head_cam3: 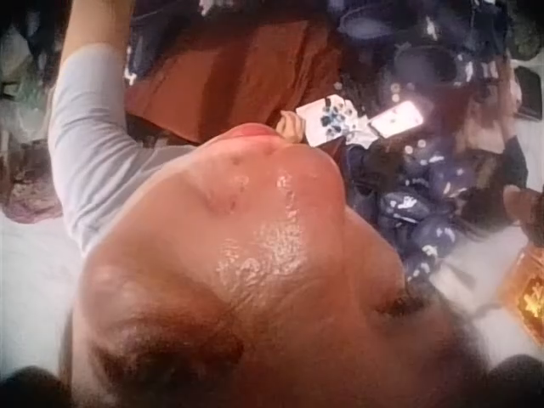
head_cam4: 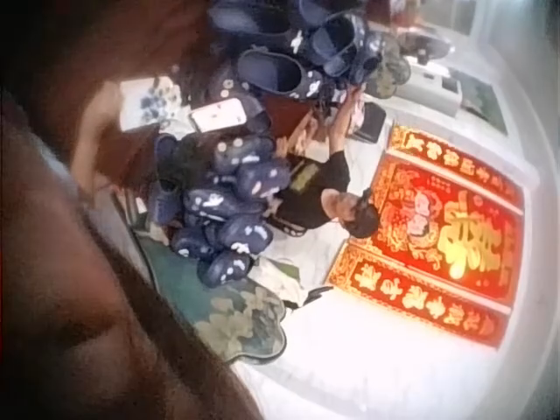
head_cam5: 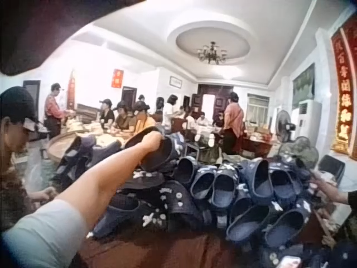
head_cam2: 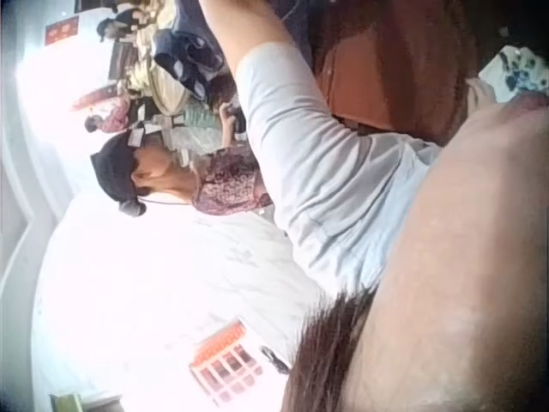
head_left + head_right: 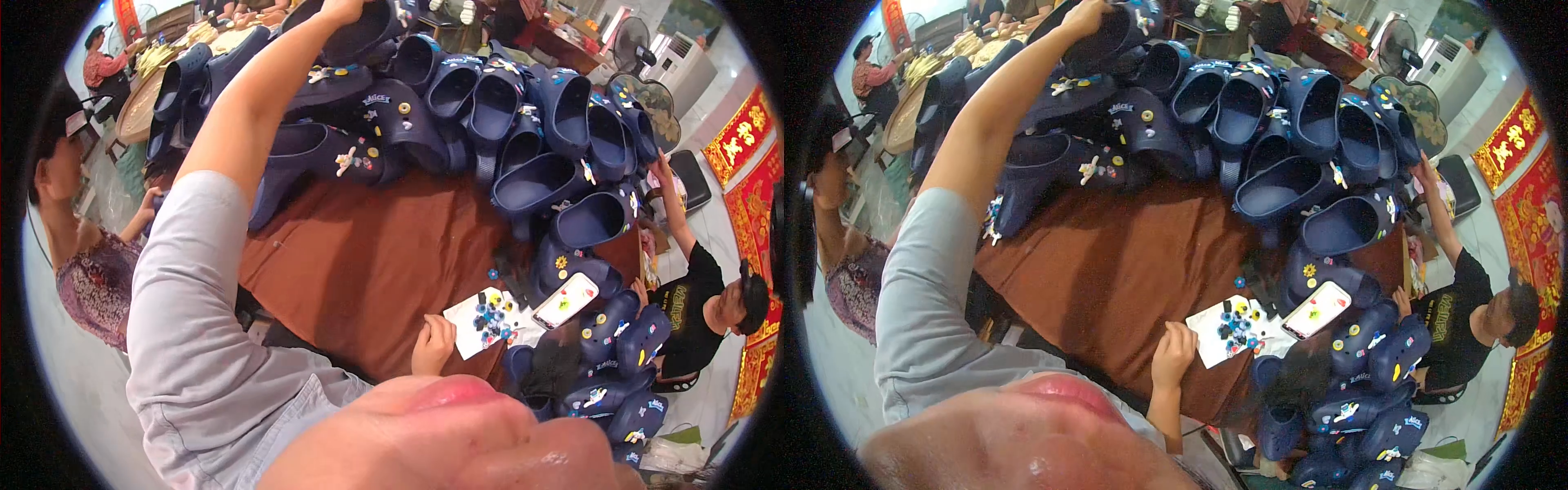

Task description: Manually inserting decorative charms into the holes of clogs.

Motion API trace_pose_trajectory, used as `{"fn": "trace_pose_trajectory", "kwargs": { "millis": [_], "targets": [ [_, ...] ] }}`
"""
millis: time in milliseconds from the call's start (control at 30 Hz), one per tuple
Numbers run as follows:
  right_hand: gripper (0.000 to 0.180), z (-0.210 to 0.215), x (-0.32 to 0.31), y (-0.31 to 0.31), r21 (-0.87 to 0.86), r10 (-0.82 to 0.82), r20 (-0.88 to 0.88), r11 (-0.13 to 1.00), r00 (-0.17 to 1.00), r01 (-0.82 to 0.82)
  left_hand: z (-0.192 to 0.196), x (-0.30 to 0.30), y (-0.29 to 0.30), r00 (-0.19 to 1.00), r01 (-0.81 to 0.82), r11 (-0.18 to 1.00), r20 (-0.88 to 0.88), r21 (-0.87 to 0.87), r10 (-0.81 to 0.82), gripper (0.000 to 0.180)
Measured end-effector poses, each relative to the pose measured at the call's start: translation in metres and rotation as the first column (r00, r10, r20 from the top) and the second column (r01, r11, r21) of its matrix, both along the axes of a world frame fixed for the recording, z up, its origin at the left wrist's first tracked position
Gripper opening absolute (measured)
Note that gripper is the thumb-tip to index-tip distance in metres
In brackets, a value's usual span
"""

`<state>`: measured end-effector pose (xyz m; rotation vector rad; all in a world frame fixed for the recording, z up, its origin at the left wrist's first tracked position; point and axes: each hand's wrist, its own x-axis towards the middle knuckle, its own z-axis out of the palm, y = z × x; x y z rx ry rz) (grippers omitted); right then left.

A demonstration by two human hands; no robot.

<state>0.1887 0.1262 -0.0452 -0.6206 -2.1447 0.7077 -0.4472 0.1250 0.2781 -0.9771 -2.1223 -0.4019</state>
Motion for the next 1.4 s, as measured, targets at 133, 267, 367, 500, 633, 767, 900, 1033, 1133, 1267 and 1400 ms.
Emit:
{"fn": "trace_pose_trajectory", "kwargs": {
  "millis": [133,267,367,500,633,767,900,1033,1133,1267,1400],
  "targets": [
    [0.015,-0.003,-0.001,0.0,-0.032,-0.01,0.0,0.999,1.0,0.01,-0.043,-0.046,0.009,0.992,-0.076,0.971,0.084,-0.227,0.097,0.049],
    [0.015,-0.001,-0.001,-0.002,-0.033,0.006,-0.003,0.999,1.0,-0.006,-0.053,-0.042,0.0,0.985,-0.027,0.922,0.148,-0.386,0.091,0.058],
    [0.015,0.0,0.001,-0.003,-0.035,0.015,-0.002,0.999,1.0,-0.015,-0.047,-0.016,-0.009,0.983,-0.015,0.893,0.159,-0.449,0.096,0.058],
    [0.015,0.0,0.004,-0.003,-0.027,0.024,0.005,0.999,1.0,-0.024,-0.012,0.054,-0.017,0.979,-0.033,0.783,0.136,-0.622,0.149,0.061],
    [0.016,-0.005,0.0,-0.005,-0.035,0.013,-0.022,0.999,1.0,-0.014,-0.008,0.054,-0.005,0.982,0.022,0.748,0.154,-0.663,0.108,0.069],
    [0.017,0.0,0.001,0.001,-0.024,0.049,0.002,0.999,0.999,-0.049,-0.018,0.059,-0.019,0.964,-0.016,0.724,0.181,-0.69,0.194,0.075],
    [0.017,0.0,0.0,-0.001,-0.028,0.041,-0.007,0.999,0.999,-0.042,-0.001,0.116,-0.018,0.959,-0.129,0.665,0.078,-0.735,0.273,0.061],
    [0.016,0.001,0.001,0.0,-0.024,0.046,-0.008,0.999,0.999,-0.047,-0.005,0.137,0.011,0.966,-0.24,0.714,-0.093,-0.657,0.24,0.045],
    [0.016,0.001,-0.001,-0.002,-0.039,0.032,-0.01,0.999,0.999,-0.032,0.002,0.199,0.044,0.987,0.135,0.795,0.155,-0.592,-0.053,0.044],
    [0.019,0.0,0.001,0.0,-0.03,0.034,0.01,0.999,0.999,-0.034,-0.035,0.197,0.101,0.895,0.439,0.765,0.306,-0.471,-0.325,0.054],
    [0.02,0.0,0.004,0.0,-0.037,0.044,0.039,0.998,0.998,-0.042,-0.078,0.174,0.161,0.832,0.539,0.757,0.371,-0.369,-0.412,0.063]
  ]
}}
